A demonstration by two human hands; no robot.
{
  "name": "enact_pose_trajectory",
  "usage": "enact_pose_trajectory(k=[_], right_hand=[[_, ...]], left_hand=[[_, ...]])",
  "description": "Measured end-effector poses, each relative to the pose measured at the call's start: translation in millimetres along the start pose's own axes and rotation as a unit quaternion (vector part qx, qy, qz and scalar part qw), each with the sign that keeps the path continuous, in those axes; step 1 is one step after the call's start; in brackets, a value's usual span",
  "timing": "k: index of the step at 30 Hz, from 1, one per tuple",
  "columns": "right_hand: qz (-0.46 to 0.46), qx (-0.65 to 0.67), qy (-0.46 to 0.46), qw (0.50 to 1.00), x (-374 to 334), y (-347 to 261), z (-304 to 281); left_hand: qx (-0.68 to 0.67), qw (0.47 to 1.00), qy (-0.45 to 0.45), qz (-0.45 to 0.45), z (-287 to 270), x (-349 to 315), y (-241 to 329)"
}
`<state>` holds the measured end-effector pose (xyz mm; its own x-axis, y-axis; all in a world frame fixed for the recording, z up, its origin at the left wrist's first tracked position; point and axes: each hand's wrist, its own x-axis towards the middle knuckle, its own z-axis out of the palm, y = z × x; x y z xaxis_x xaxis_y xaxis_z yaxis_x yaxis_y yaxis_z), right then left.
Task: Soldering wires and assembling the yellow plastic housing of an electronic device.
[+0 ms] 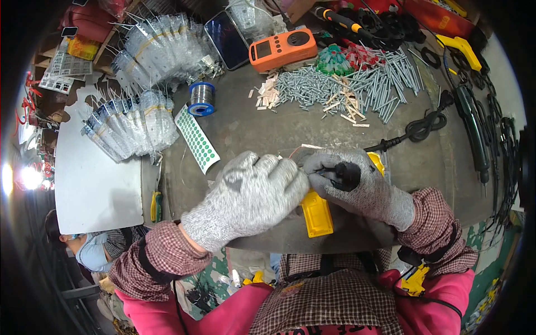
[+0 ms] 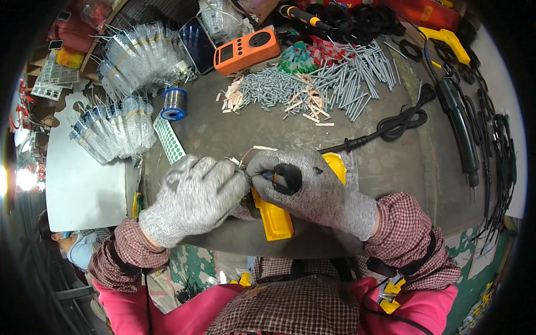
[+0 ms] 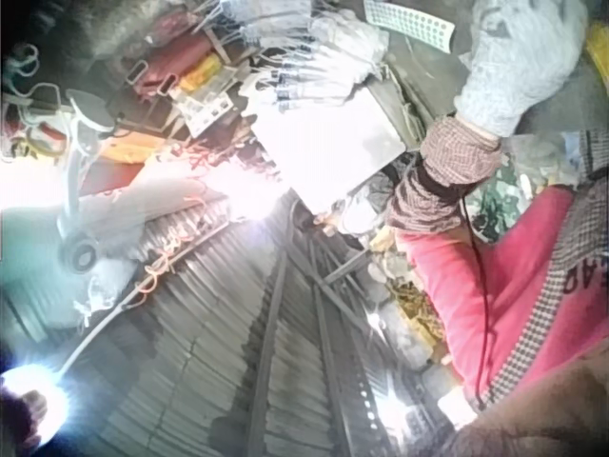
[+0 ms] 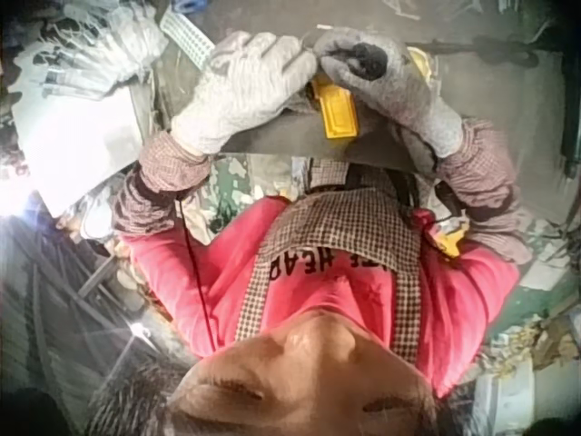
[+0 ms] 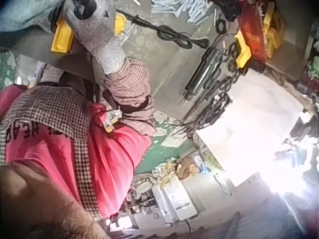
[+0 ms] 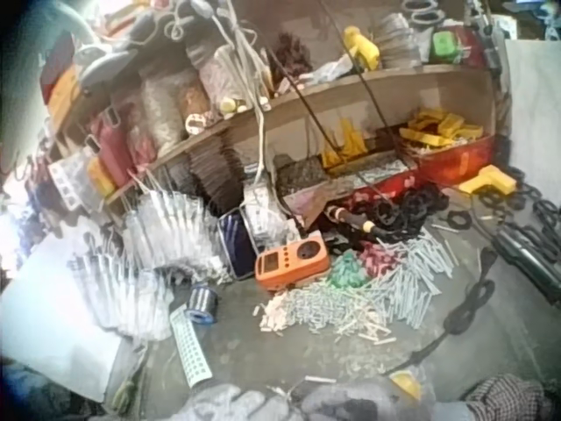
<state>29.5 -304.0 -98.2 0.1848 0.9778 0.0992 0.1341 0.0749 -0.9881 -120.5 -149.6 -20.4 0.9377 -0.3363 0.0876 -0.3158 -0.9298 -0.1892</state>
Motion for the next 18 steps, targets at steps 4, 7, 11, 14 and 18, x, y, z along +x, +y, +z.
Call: enact_pose_trajectory(k=[4, 7, 11, 14, 18], right_hand=[[-0.097, -0.059, 0.029, 0.993, 0.4, 5.4, 0.6], [-0.020, -0.053, 0.014, 0.998, 1.6, -1.0, -3.0], [-0.119, -0.087, 0.035, 0.988, 10.2, 7.9, -2.5], [-0.171, -0.128, 0.019, 0.977, 16.4, 15.2, -6.3], [-0.036, -0.005, -0.035, 0.999, 16.1, 8.9, -7.2]], left_hand=[[-0.664, 0.560, -0.214, -0.447, -3.4, 2.6, -3.9], [-0.345, 0.878, -0.076, -0.323, -2.8, 0.3, 5.8], [-0.174, 0.970, -0.003, -0.171, 7.3, -1.5, 8.0], [-0.609, 0.672, -0.086, -0.413, 12.0, -8.4, 2.3], [-0.345, 0.867, -0.151, -0.326, 1.4, 3.2, -6.2]])
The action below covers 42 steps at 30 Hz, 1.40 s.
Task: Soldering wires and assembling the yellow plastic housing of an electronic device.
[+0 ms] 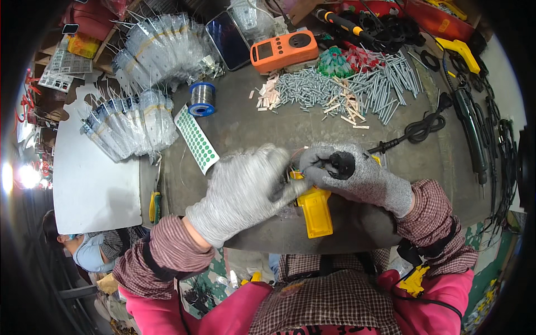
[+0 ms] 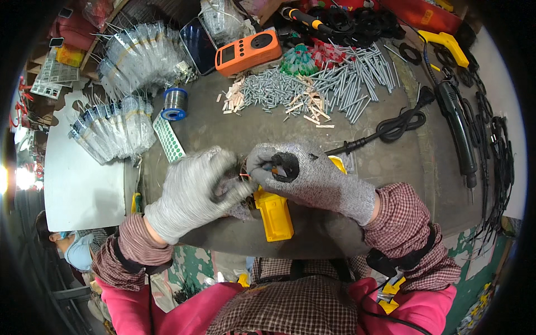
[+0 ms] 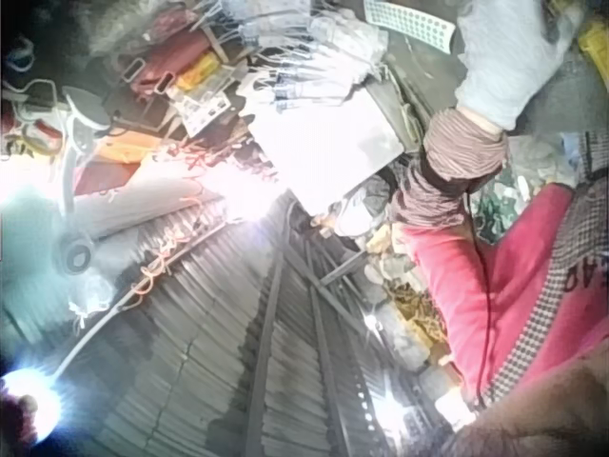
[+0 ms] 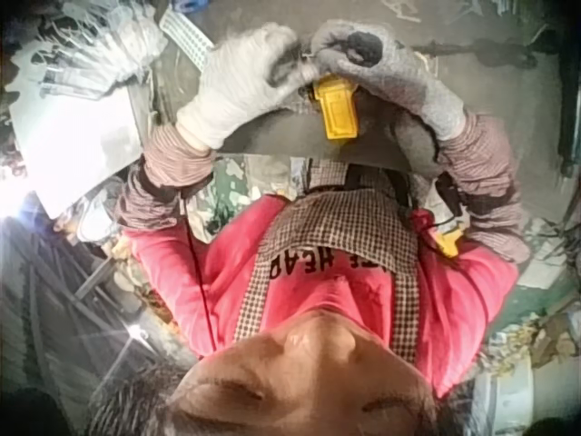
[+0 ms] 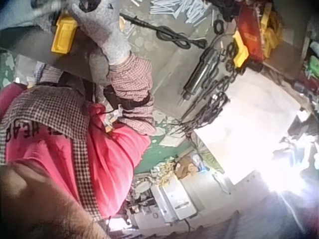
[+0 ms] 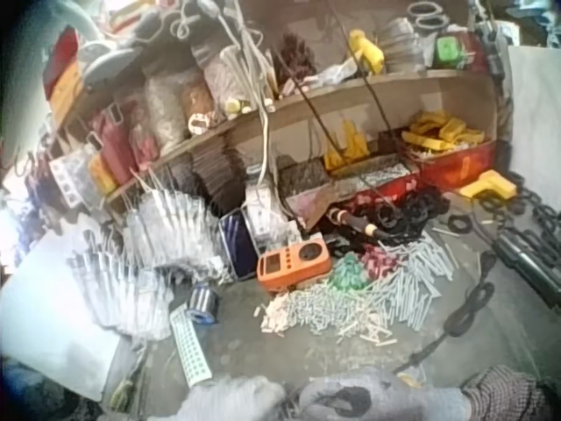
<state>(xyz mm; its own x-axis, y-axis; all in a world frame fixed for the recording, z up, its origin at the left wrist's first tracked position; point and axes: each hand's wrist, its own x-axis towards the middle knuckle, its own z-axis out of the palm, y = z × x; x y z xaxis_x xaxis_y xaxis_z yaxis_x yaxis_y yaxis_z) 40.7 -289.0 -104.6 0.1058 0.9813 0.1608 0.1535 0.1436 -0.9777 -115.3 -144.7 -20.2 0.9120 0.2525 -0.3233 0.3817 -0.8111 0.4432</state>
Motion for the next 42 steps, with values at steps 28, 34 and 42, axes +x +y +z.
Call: enact_pose_trajectory(k=[28, 34, 42], right_hand=[[0.189, 0.264, 0.051, 0.945, -10.3, -2.0, 9.8], [0.184, 0.245, 0.084, 0.948, -12.7, 10.7, 10.2], [0.126, 0.146, 0.051, 0.980, -11.8, -0.8, 1.5]], left_hand=[[0.175, 0.956, 0.227, 0.067, 5.9, 83.0, -111.4], [-0.137, 0.949, 0.280, 0.049, 8.3, 58.5, -77.8], [-0.404, 0.892, 0.201, 0.031, 49.9, -9.0, -21.2]])
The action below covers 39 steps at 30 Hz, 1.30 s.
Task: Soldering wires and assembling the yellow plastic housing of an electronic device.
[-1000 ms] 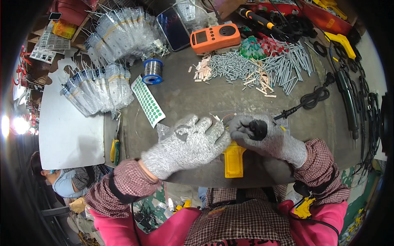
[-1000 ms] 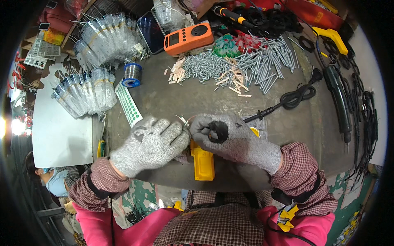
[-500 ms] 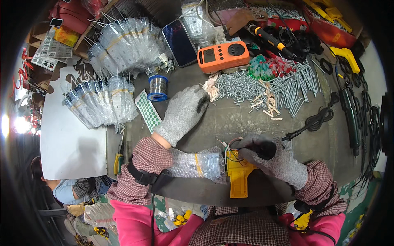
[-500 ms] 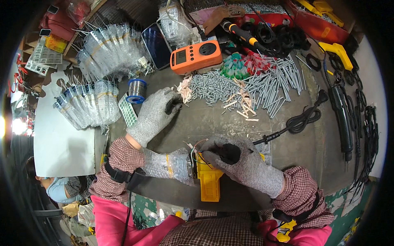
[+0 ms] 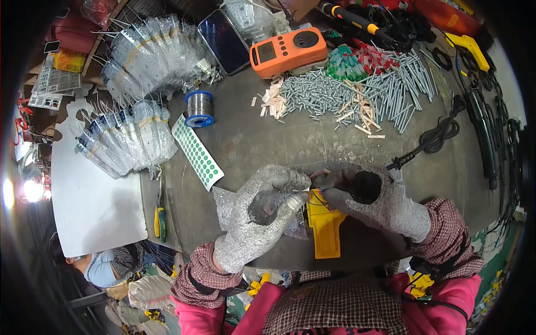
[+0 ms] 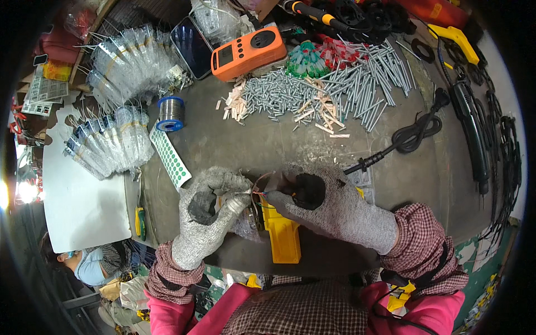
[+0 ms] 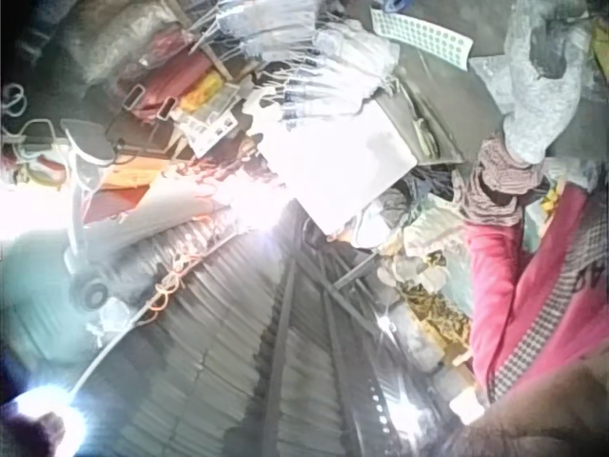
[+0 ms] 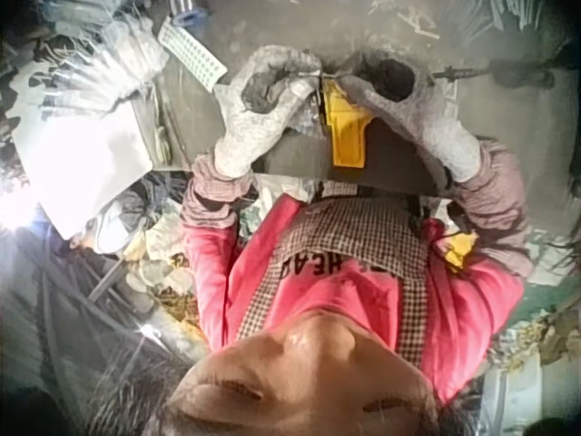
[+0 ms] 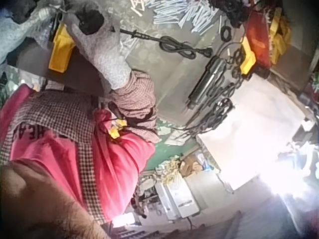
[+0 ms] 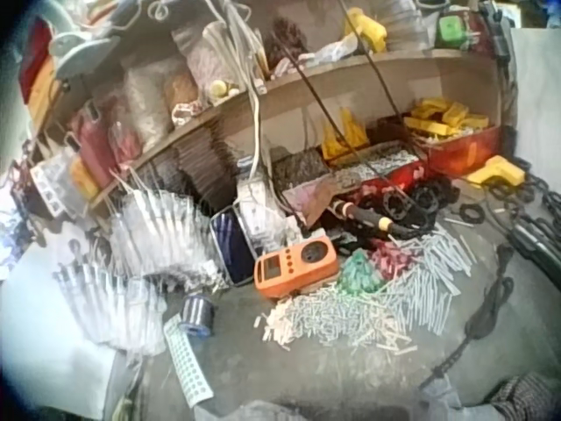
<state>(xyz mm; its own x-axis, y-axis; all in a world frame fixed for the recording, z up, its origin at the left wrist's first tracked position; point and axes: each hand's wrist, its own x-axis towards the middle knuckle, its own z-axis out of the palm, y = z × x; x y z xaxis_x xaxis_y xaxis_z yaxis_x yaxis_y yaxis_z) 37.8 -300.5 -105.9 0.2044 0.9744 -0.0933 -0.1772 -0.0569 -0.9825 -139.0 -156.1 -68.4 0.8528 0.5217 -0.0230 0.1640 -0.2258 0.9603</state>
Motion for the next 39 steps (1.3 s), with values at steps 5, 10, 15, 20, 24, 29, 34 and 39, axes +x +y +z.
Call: enact_pose_trajectory(k=[5, 10, 15, 20, 24, 29, 34, 39], right_hand=[[0.117, -0.102, -0.048, 0.987, -0.7, -0.4, -1.4], [0.068, -0.070, -0.019, 0.995, -0.9, 12.1, -1.3], [0.127, -0.104, -0.042, 0.985, -0.8, 3.1, 0.9], [0.027, -0.052, -0.065, 0.996, 0.0, 3.1, -10.8], [0.030, -0.034, -0.058, 0.997, -4.3, -5.0, -9.3], [0.002, -0.022, -0.049, 0.999, -4.5, 1.2, -8.4], [0.033, -0.090, 0.007, 0.995, -3.3, 5.8, -6.4], [-0.082, -0.203, 0.024, 0.975, 0.7, -9.1, -4.4]], left_hand=[[0.053, 0.998, -0.002, 0.033, -0.4, -0.1, -5.8], [0.118, 0.991, 0.004, 0.058, -2.3, 2.3, 3.3], [0.232, 0.959, -0.041, 0.158, -1.6, 6.7, 2.0], [0.311, 0.934, -0.044, 0.171, 2.5, 10.5, 8.9], [0.294, 0.927, -0.083, 0.218, 10.6, 18.7, 5.4], [0.089, 0.993, -0.066, 0.047, 6.1, 17.3, 1.1], [0.306, 0.933, -0.027, 0.186, 2.9, 27.7, 4.7], [0.390, 0.874, 0.003, 0.291, 1.4, 32.2, -8.3]])
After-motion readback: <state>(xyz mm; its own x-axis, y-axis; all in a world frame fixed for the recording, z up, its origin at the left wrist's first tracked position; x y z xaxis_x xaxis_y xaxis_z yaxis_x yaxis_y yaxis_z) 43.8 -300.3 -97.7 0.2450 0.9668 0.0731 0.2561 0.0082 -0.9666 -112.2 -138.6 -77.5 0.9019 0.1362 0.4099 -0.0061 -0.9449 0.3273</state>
